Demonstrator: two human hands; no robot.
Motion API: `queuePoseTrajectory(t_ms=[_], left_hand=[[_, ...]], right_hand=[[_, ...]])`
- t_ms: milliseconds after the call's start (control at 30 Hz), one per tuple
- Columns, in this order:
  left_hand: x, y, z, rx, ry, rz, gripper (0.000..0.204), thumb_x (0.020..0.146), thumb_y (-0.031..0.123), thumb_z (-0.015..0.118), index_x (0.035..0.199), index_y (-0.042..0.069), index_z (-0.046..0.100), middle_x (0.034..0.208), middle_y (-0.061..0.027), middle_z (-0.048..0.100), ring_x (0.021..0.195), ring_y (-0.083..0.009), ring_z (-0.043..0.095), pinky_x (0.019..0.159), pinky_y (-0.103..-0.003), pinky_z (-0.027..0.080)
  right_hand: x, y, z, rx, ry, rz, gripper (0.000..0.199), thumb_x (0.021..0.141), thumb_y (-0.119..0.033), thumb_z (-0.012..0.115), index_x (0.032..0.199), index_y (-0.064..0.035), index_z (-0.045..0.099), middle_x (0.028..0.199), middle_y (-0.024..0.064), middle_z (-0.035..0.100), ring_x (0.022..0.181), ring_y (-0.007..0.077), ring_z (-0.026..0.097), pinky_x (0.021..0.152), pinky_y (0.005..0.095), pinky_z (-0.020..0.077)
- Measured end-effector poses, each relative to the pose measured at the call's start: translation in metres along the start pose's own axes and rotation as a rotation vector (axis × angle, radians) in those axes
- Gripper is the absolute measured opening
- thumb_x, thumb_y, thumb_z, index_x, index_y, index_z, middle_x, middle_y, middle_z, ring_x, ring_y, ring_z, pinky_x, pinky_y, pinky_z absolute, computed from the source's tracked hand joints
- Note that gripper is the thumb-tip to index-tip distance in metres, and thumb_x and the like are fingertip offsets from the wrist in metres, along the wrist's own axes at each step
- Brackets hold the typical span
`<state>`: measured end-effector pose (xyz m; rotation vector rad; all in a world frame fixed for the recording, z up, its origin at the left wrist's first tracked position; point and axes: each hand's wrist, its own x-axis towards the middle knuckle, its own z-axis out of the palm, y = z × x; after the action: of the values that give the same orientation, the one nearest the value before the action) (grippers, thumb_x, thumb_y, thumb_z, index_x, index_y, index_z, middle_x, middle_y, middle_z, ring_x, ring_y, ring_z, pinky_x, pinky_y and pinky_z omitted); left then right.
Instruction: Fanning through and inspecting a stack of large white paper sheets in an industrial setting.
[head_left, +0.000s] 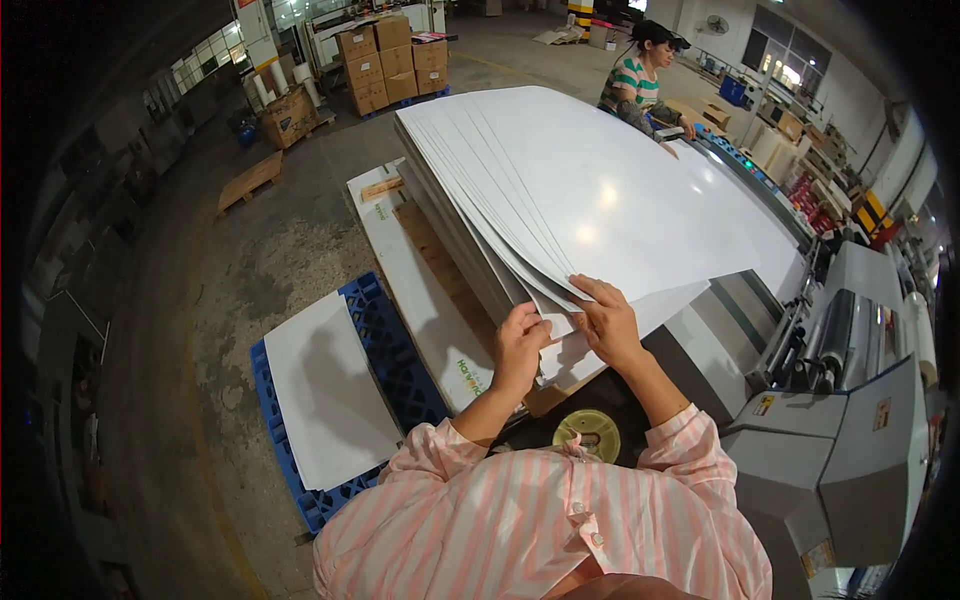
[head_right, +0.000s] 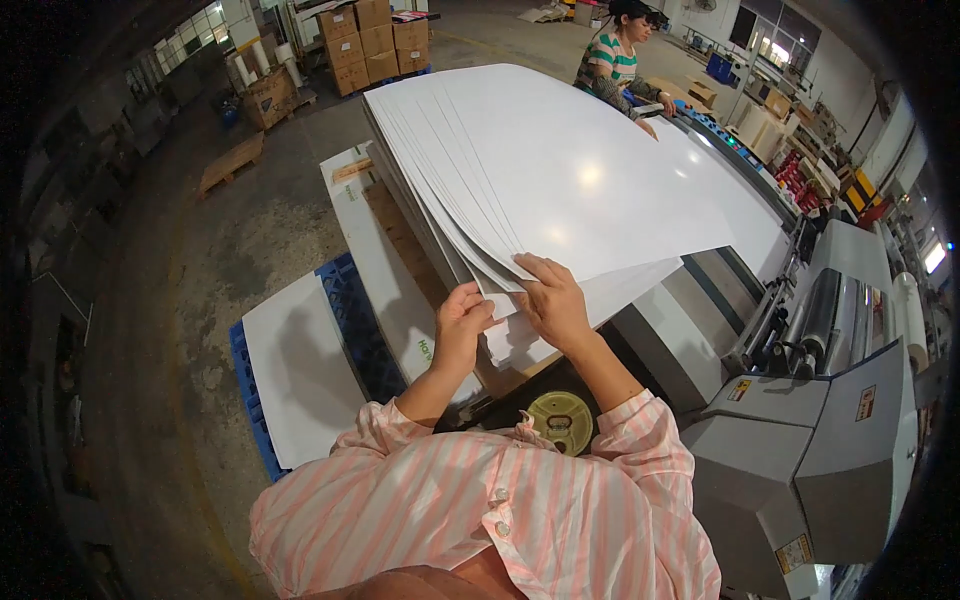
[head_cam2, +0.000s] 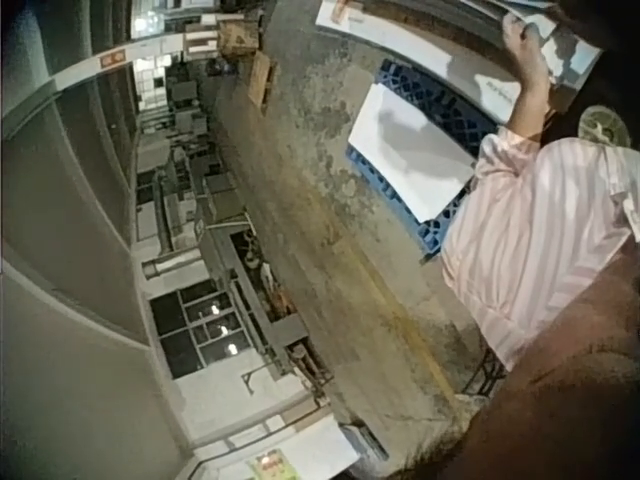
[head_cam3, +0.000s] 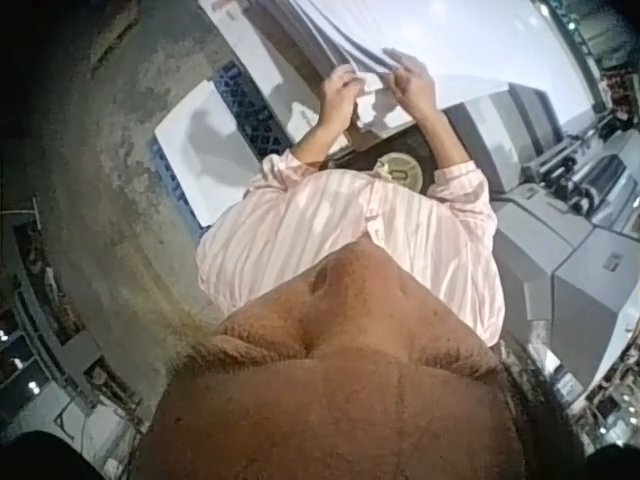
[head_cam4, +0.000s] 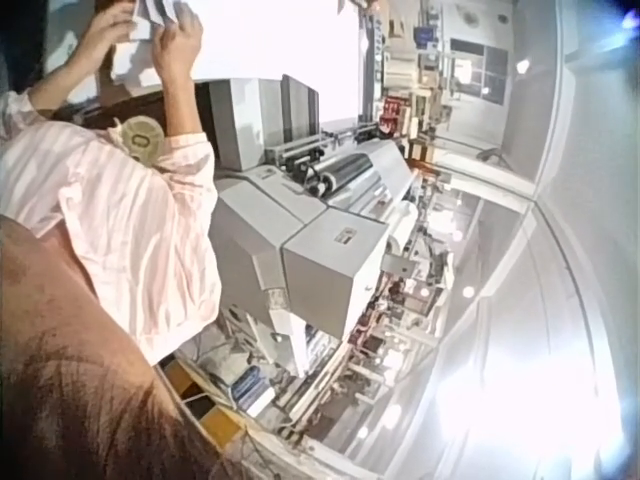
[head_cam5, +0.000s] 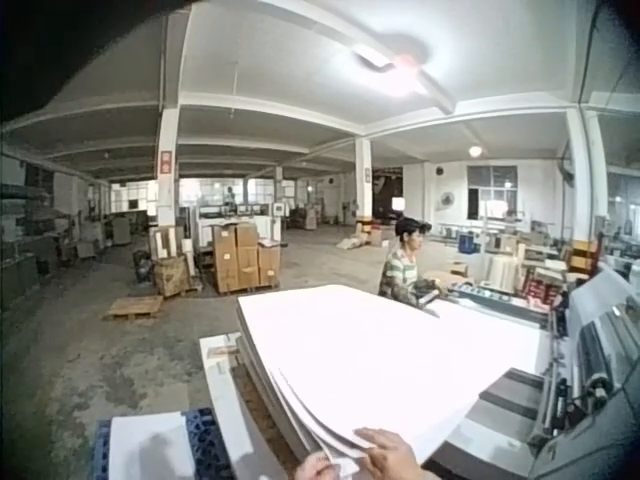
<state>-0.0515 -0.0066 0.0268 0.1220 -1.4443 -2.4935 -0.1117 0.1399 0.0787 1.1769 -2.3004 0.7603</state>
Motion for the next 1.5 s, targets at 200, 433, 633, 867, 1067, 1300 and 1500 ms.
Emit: queuePoseTrajectory(t_ms=[200, 433, 633, 867, 1067, 1300, 1500], left_hand=[[0.000, 0.002, -0.003, -0.017, -0.015, -0.020, 0.021, 0.084, 0.002, 0.052, 0.104, 0.000, 0.048, 0.089, -0.0059, 0.057, 0.078, -0.0105, 0.055, 0.070, -0.027, 0.050], [-0.006, 0.013, -0.002, -0.045, -0.041, -0.053, 0.026, 0.086, 0.005, 0.052, 0.111, -0.001, 0.050, 0.089, -0.0060, 0.059, 0.080, -0.0106, 0.056, 0.069, -0.027, 0.051], [0.000, 0.035, -0.018, 0.750, -0.060, 0.397, 0.018, 0.083, 0.011, 0.060, 0.098, 0.003, 0.065, 0.101, -0.0095, 0.063, 0.090, -0.0221, 0.058, 0.077, -0.032, 0.048], [-0.011, 0.055, -0.025, 1.319, -0.394, 0.608, 0.034, 0.071, 0.014, 0.068, 0.103, 0.003, 0.062, 0.113, -0.0105, 0.055, 0.112, -0.0299, 0.043, 0.093, -0.039, 0.039], [-0.005, 0.064, -0.026, 1.400, -0.498, 0.673, 0.037, 0.070, 0.020, 0.070, 0.103, 0.004, 0.061, 0.111, -0.0103, 0.053, 0.109, -0.0286, 0.045, 0.089, -0.038, 0.040], [-0.010, 0.064, -0.018, 1.313, -0.300, 0.533, 0.033, 0.075, 0.023, 0.069, 0.102, 0.005, 0.062, 0.097, -0.0110, 0.057, 0.085, -0.0271, 0.056, 0.071, -0.034, 0.047], [-0.005, 0.021, -0.004, -0.148, 0.024, 0.151, 0.067, 0.087, 0.007, 0.055, 0.139, 0.002, 0.013, 0.097, -0.0091, 0.059, 0.083, -0.0153, 0.059, 0.073, -0.031, 0.052]], right_hand=[[0.002, 0.000, -0.001, -0.007, -0.025, -0.021, 0.010, 0.075, -0.007, 0.060, 0.081, 0.0001, 0.062, 0.122, 0.0102, 0.054, 0.113, 0.0320, 0.049, 0.094, 0.0417, 0.0381], [0.000, -0.014, -0.009, -0.103, -0.006, -0.094, 0.016, 0.074, -0.016, 0.065, 0.077, 0.0001, 0.062, 0.127, 0.0110, 0.048, 0.117, 0.0325, 0.043, 0.096, 0.0459, 0.0336], [0.012, 0.008, 0.001, 0.191, 0.040, 0.091, 0.029, 0.081, -0.030, 0.060, 0.088, -0.0023, 0.064, 0.119, 0.0107, 0.054, 0.110, 0.0346, 0.048, 0.092, 0.0401, 0.0389], [0.041, 0.006, -0.019, 0.942, 0.382, 0.682, 0.035, 0.089, -0.030, 0.054, 0.100, 0.0018, 0.062, 0.105, 0.0117, 0.062, 0.098, 0.0177, 0.055, 0.083, 0.0302, 0.0428], [0.000, -0.003, 0.003, 0.015, -0.072, 0.033, 0.032, 0.072, -0.002, 0.061, 0.104, -0.0049, 0.063, 0.121, 0.0072, 0.055, 0.110, 0.0277, 0.051, 0.090, 0.0356, 0.0433], [-0.001, -0.004, 0.000, -0.015, -0.064, 0.090, 0.035, 0.072, -0.005, 0.061, 0.107, -0.0052, 0.061, 0.120, 0.0062, 0.055, 0.110, 0.0278, 0.051, 0.091, 0.0364, 0.0424], [0.012, -0.003, -0.006, -0.099, -0.026, 0.019, 0.041, 0.070, -0.001, 0.060, 0.110, -0.0075, 0.060, 0.121, 0.0070, 0.054, 0.104, 0.0291, 0.053, 0.084, 0.0358, 0.0458]])
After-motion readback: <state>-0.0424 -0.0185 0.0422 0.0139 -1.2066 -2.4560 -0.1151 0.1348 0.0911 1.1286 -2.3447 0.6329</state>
